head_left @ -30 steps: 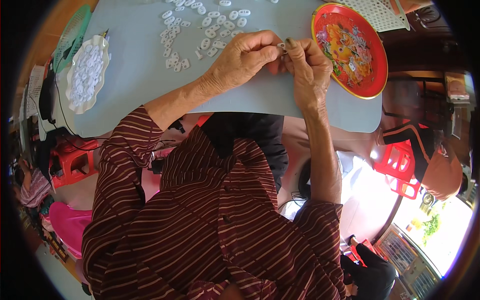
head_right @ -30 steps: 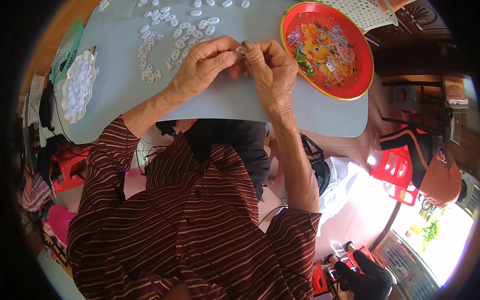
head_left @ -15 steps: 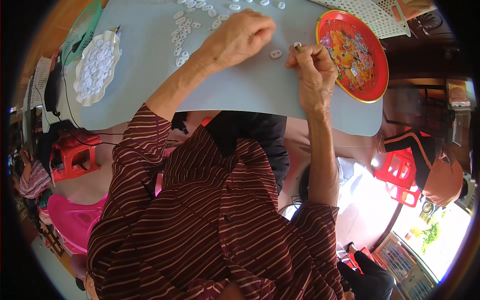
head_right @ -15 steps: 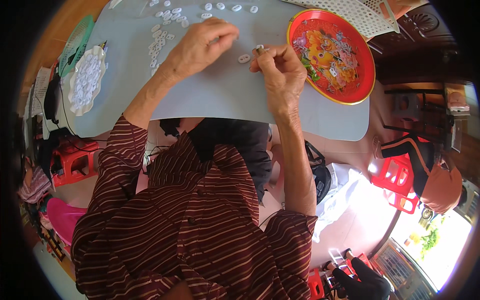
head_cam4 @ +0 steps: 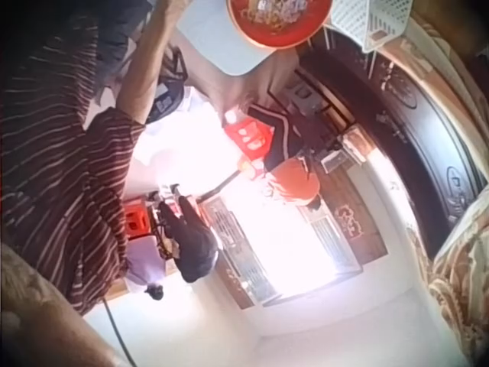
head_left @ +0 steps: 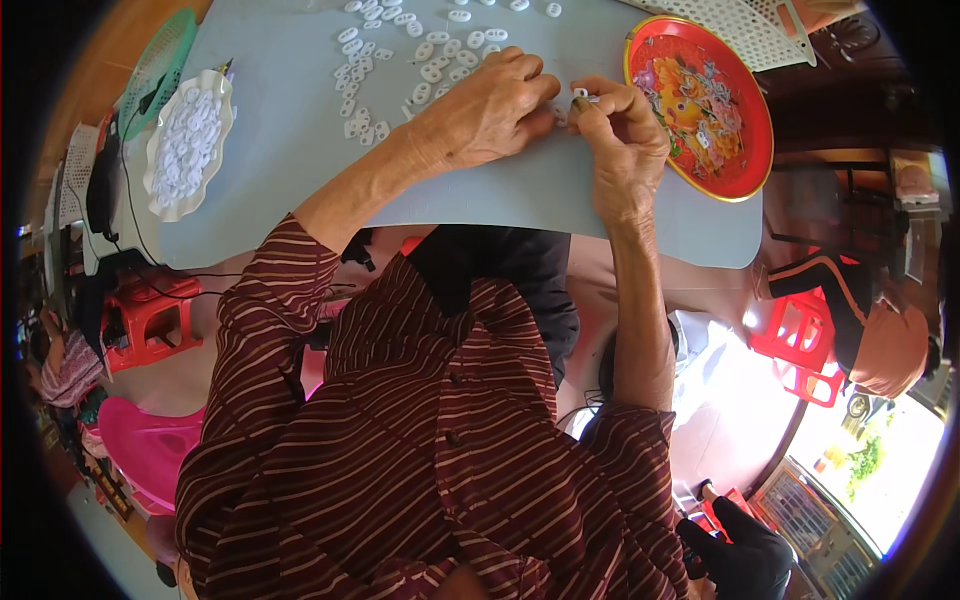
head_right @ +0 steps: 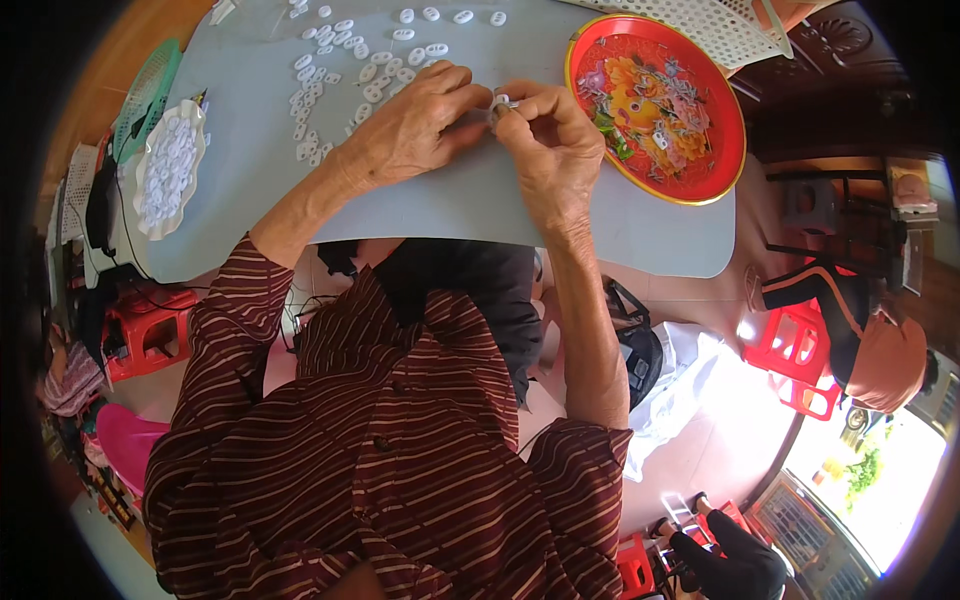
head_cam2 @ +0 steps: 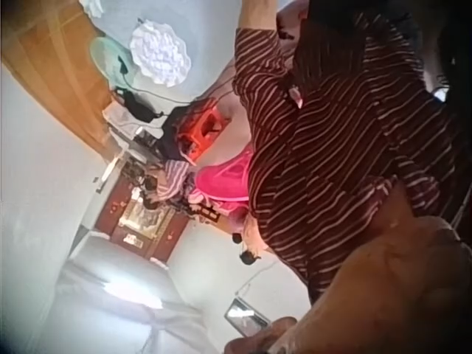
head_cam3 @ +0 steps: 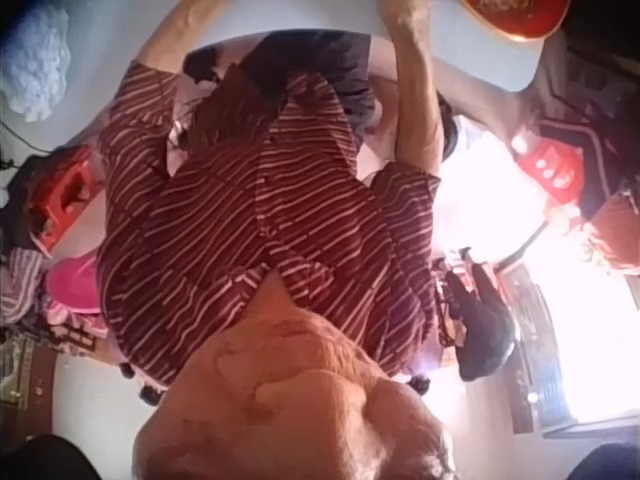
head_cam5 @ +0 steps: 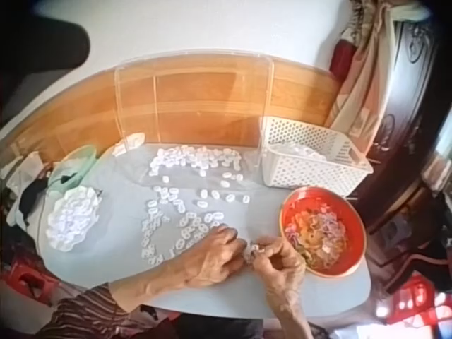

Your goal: Sorting and assembling small white plastic components at a work table.

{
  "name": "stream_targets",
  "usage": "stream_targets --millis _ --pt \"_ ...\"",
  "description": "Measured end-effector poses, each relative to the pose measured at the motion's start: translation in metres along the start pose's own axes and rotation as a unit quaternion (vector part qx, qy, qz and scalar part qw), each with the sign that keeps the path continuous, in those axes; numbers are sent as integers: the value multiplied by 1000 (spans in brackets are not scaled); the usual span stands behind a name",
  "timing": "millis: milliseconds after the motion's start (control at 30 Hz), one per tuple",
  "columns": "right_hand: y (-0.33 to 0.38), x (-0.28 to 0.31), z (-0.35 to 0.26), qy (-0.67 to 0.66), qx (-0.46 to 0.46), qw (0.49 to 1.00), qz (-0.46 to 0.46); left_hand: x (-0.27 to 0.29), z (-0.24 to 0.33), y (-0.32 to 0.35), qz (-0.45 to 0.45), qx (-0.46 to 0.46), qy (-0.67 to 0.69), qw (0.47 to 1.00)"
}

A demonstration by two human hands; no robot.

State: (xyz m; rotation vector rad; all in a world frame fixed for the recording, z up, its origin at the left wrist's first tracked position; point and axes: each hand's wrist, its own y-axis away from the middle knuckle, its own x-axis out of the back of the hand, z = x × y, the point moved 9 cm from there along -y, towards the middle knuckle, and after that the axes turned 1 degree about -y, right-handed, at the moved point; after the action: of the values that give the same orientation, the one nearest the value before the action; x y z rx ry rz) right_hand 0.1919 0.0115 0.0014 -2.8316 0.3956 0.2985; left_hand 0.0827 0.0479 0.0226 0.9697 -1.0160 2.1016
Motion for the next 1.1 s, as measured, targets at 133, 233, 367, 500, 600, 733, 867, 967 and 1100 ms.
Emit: stream_targets --millis 133,233,367,500,600,733,867,967,1100 --pt "0 4 3 -9 -25 1000 2 -2 4 -2 14 -7 -3 1000" --pt "0 5 1 -21 -20 999 33 -3 10 -4 13 -16 -8 1000" --pt "-2 7 -4 -5 34 999 21 -8 6 -7 -21 7 0 1000" --pt "-1 4 -5 3 21 1000 15 -6 3 -5 -12 -9 32 999" --pt "0 3 -5 -17 3 1000 20 4 -7 -4 3 57 66 996" --pt "-2 4 0 -77 -31 996 15 9 -40 6 40 204 339 918" --pt "-3 3 6 -110 -44 993 3 9 -36 5 30 209 431 877" --pt "-3 2 3 -127 -36 991 3 10 -31 4 24 216 402 889" --pt "-3 -3 0 -116 -35 993 -7 17 -16 0 -16 203 221 954"
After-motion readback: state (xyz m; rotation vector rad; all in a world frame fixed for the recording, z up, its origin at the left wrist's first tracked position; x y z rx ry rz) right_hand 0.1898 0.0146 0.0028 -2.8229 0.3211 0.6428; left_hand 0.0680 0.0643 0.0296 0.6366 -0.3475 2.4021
